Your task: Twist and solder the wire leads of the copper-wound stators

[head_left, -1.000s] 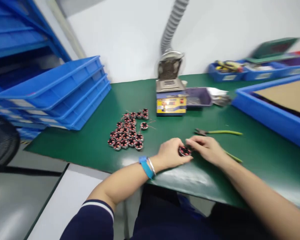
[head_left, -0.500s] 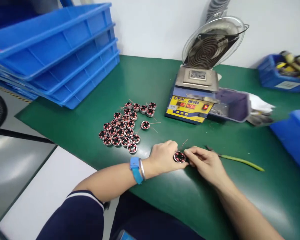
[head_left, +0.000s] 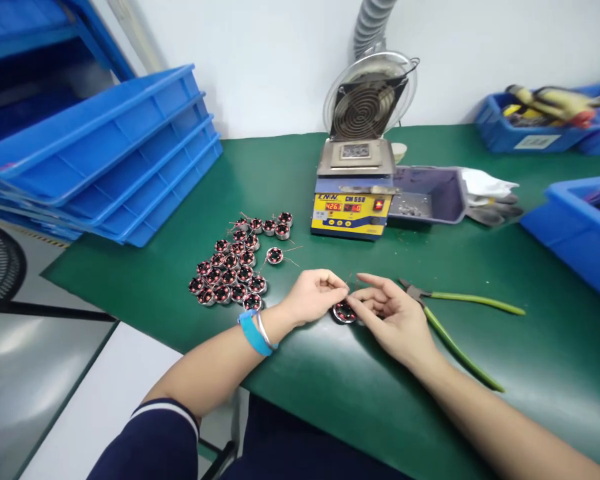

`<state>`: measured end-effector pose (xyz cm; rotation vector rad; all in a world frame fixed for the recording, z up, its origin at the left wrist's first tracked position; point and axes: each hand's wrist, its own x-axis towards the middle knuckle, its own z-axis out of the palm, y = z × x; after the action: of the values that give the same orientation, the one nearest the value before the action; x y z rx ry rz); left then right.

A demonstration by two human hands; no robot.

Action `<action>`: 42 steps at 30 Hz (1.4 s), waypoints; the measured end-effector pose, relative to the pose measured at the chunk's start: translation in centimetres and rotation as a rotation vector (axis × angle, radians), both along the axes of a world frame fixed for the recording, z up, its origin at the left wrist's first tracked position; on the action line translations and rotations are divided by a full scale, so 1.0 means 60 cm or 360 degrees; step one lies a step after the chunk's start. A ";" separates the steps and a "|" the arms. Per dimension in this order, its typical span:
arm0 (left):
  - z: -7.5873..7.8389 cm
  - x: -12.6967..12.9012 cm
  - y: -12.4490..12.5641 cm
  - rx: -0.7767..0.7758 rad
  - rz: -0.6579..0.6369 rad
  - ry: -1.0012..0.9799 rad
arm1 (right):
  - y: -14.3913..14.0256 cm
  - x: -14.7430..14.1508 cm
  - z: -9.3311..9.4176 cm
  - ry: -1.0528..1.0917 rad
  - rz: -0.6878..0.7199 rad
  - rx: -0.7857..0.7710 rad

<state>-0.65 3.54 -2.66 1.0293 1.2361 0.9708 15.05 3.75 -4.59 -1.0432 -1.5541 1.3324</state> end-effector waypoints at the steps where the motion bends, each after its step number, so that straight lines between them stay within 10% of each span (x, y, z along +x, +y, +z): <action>1: 0.001 0.004 0.001 -0.0066 -0.0019 -0.0040 | -0.002 0.000 -0.002 0.0000 0.0009 0.0017; 16: 0.017 0.027 -0.007 -0.0286 -0.0031 -0.0091 | -0.017 0.021 0.000 -0.0210 -0.0046 0.0383; 42: -0.004 0.017 -0.009 -0.0137 -0.0201 -0.0367 | 0.000 0.015 0.028 -0.0125 0.0002 -0.0101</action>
<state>0.36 2.98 -2.91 0.8901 1.0019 0.9032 15.97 3.75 -2.88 -1.1460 -1.5795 1.3637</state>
